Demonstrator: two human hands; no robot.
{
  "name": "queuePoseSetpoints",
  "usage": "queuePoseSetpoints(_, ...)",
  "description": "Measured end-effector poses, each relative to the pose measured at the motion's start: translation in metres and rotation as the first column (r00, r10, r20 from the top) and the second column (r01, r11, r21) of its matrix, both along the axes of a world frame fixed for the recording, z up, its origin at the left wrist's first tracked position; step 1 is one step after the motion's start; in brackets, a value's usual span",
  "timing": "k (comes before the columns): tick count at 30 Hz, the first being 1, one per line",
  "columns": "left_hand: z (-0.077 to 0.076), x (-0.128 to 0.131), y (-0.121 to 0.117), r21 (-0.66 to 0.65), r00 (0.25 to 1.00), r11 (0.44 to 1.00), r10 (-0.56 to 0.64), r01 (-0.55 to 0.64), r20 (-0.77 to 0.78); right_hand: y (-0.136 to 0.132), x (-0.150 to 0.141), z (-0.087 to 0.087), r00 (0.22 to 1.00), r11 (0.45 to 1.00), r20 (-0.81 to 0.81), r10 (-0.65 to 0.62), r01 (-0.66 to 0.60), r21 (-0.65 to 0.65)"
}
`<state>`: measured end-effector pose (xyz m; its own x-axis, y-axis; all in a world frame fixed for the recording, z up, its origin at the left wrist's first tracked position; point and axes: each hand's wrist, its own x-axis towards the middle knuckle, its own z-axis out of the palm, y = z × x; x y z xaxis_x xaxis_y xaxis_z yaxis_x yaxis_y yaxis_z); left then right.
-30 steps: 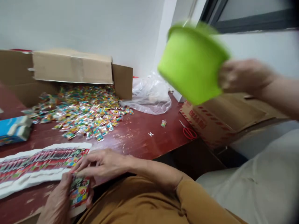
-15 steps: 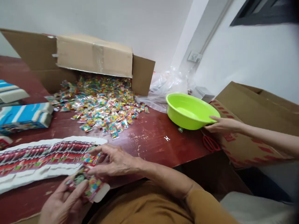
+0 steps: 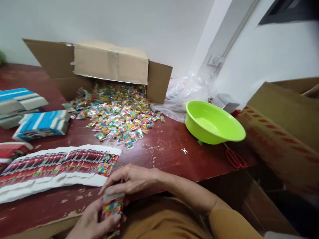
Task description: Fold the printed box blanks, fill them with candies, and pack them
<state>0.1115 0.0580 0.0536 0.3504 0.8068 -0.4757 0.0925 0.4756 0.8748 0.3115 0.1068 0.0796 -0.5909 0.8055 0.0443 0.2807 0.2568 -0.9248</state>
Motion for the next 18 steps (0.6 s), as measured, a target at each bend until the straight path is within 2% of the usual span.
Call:
queuePoseSetpoints(1, -0.001, 0.004, -0.002, -0.024, 0.999, 0.999, -0.028, 0.029, 0.03, 0.012, 0.005, -0.002, 0.999, 1.0, 0.031, -0.023, 0.022, 0.02)
queuePoseSetpoints(2, 0.0, 0.007, -0.003, -0.046, 0.997, 0.999, -0.017, 0.02, 0.069, 0.026, 0.01, -0.005, 0.988, 0.989, 0.085, -0.132, 0.126, 0.081)
queuePoseSetpoints(3, 0.0, 0.009, -0.004, -0.066, 0.994, 0.998, 0.023, -0.016, 0.111, 0.041, 0.015, -0.008, 0.928, 0.931, 0.17, -0.33, 0.291, 0.218)
queuePoseSetpoints(4, 0.001, 0.011, -0.004, -0.082, 0.986, 0.994, 0.077, -0.065, 0.147, 0.056, 0.021, -0.011, 0.836, 0.851, 0.259, -0.484, 0.38, 0.363)
queuePoseSetpoints(5, 0.002, 0.012, -0.003, -0.094, 0.978, 0.989, 0.13, -0.116, 0.161, 0.07, 0.026, -0.015, 0.793, 0.813, 0.273, -0.544, 0.417, 0.407)
queuePoseSetpoints(7, 0.005, 0.013, 0.0, -0.089, 0.966, 0.975, 0.213, -0.202, 0.145, 0.092, 0.033, -0.022, 0.767, 0.793, 0.296, -0.569, 0.418, 0.443)
queuePoseSetpoints(10, 0.008, 0.011, 0.006, -0.07, 0.951, 0.963, 0.269, -0.261, 0.152, 0.106, 0.033, -0.036, 0.754, 0.8, 0.331, -0.568, 0.41, 0.438)
queuePoseSetpoints(14, 0.007, 0.007, 0.016, -0.076, 0.945, 0.966, 0.259, -0.249, 0.201, 0.109, 0.034, -0.049, 0.708, 0.778, 0.353, -0.612, 0.46, 0.428)
queuePoseSetpoints(18, 0.003, 0.008, 0.021, -0.074, 0.945, 0.969, 0.245, -0.234, 0.219, 0.113, 0.041, -0.048, 0.731, 0.765, 0.282, -0.622, 0.489, 0.419)
